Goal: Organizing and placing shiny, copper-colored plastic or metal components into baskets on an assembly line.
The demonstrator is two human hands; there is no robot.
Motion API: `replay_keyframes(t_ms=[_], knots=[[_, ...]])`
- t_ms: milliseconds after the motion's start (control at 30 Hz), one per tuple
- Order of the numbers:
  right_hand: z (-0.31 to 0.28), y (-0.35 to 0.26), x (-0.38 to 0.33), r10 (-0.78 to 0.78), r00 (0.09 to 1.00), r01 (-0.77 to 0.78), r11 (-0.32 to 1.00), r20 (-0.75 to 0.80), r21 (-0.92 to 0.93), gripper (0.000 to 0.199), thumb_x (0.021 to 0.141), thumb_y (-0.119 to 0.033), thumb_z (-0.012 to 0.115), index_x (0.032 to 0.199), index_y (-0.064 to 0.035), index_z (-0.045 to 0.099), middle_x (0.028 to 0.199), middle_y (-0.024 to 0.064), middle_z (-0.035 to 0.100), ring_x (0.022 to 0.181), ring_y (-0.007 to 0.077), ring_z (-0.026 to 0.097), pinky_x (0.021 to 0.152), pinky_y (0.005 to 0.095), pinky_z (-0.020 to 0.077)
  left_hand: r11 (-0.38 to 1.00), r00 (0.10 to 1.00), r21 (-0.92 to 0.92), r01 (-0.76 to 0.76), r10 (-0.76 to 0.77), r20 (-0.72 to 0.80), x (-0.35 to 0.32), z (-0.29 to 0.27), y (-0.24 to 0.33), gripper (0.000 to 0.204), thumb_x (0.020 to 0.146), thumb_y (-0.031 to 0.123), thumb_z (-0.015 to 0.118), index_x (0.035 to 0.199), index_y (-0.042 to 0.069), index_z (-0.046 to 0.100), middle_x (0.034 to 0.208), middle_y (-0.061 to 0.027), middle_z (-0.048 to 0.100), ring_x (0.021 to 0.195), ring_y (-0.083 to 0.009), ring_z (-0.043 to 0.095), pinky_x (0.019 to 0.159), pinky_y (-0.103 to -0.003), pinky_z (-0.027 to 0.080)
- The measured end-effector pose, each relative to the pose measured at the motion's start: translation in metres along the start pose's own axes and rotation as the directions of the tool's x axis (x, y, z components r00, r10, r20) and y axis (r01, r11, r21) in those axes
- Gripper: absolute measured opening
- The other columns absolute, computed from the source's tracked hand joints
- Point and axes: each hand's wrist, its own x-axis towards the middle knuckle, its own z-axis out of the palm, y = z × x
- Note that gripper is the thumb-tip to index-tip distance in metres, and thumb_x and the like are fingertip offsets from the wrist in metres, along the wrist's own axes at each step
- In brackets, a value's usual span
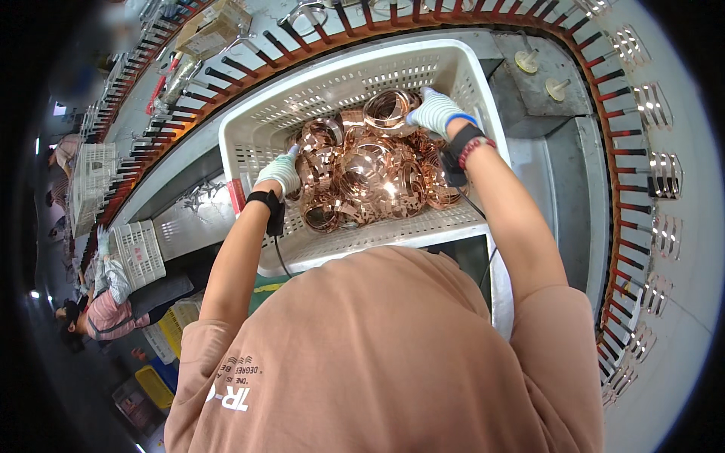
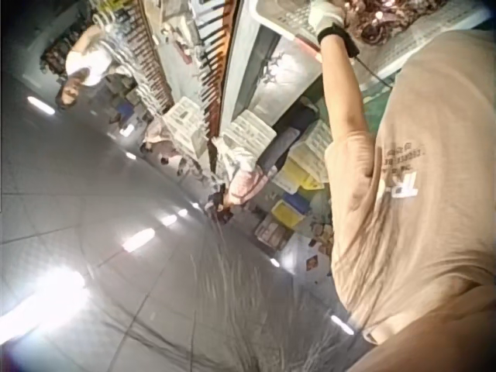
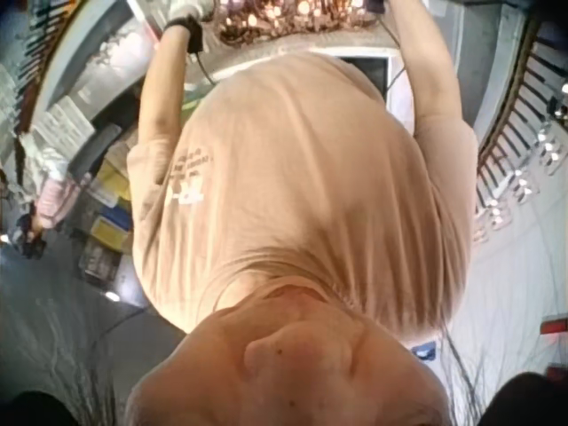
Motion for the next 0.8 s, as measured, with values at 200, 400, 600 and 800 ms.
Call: replay_keyframes(t_ms=[200,400,600,800], knots=[[-0.046,0.017,-0.097,-0.59,0.695,0.411,0.795,-0.412,-0.446,0.049,0.092,-0.028,0.06,0.137,-0.0081,0.057,0.125,0.0233,0.065,0.115,0.0377,0.063,0.1,0.0425,0.0491,0.955,0.971,0.212,-0.206,0.226,-0.076,-0.025,-0.039,0.013,0.064,0.086,0.008,0.058,0.148,0.017,0.045,0.143,-0.0206,0.054,0.13,-0.0366,0.054,0.109,-0.047,0.044],[0.002,0.064,-0.195,-0.467,0.578,0.381,0.88,-0.669,-0.285,0.033,0.091,-0.009,0.06,0.124,-0.0083,0.065,0.115,0.0171,0.069,0.106,0.0338,0.067,0.093,0.0412,0.0529,0.501,0.667,-0.443,-0.744,0.516,-0.538,-0.049,-0.148,0.086,0.038,0.093,0.01,0.061,0.131,0.008,0.064,0.123,-0.0117,0.07,0.115,-0.0212,0.064,0.101,-0.032,0.046],[0.067,0.107,-0.224,-0.516,0.712,0.282,0.832,-0.477,-0.479,0.033,0.085,-0.014,0.062,0.118,-0.0088,0.067,0.102,0.0103,0.072,0.084,0.0289,0.068,0.08,0.0415,0.0533,0.104,0.938,-0.972,-0.213,0.3,-0.173,-0.003,-0.275,0.2,0.089,0.09,0.057,0.067,0.147,-0.006,0.039,0.137,-0.0227,0.056,0.123,-0.0311,0.057,0.102,-0.044,0.049],[0.061,0.105,-0.217,-0.581,0.588,0.393,0.813,-0.563,-0.429,0.032,0.086,-0.017,0.062,0.116,-0.0081,0.067,0.094,0.0083,0.07,0.077,0.0274,0.067,0.074,0.0419,0.0525,0.409,0.99,-0.904,-0.123,0.107,-0.086,0.093,-0.31,0.207,0.04,0.09,0.039,0.069,0.103,0.002,0.065,0.09,-0.0163,0.068,0.078,-0.0295,0.068,0.068,-0.045,0.057]])
